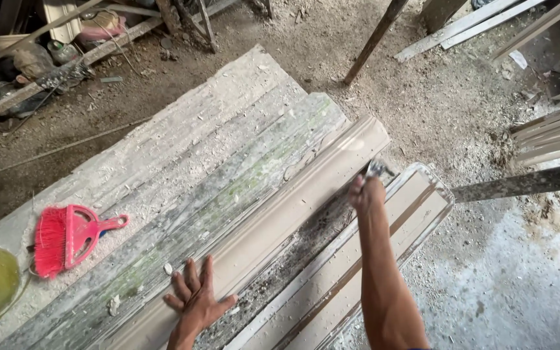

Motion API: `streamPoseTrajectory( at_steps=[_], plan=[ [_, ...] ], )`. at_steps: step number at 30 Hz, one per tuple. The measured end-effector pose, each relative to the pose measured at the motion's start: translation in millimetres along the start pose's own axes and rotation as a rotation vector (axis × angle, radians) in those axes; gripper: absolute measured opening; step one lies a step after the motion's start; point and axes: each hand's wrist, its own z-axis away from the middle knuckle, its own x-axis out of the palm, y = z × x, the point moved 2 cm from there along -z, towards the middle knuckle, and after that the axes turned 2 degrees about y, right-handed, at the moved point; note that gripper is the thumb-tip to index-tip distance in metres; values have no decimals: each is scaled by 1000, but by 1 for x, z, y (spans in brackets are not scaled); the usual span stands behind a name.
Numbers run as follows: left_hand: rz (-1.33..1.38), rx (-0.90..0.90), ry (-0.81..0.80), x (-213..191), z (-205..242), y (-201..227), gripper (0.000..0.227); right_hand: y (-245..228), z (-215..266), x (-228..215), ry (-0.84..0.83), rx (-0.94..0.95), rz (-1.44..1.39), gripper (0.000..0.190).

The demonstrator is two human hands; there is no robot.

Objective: Trim and smooth the edges of decorative plaster molding using a scraper tool.

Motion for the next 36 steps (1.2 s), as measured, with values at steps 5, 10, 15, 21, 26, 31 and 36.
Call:
streamPoseTrajectory(
  at_steps=[5, 10, 15, 21, 26, 31, 36],
  plan=[
    [10, 38, 48, 19, -15, -17, 134, 53, -5, -23, -21, -27, -47, 20],
    [-62, 17, 81, 6, -5, -3, 133, 26, -33, -28, 2, -37, 112, 29],
    [-174, -9, 104, 7, -5, -6, 134, -42, -93, -13, -124, 45, 42, 33],
    [-70, -13, 69, 13, -25, -14, 136, 87, 59, -63, -84, 123, 4, 30],
    [-168, -56, 43, 17, -22, -16, 134, 0, 7, -20, -37, 118, 19, 40],
    [-86, 14, 97, 12, -18, -10, 134, -14, -55, -10, 62, 166, -178, 33],
    [-179, -45, 91, 29, -37, -26, 134, 10, 28, -17, 22, 61, -2, 30]
  ],
)
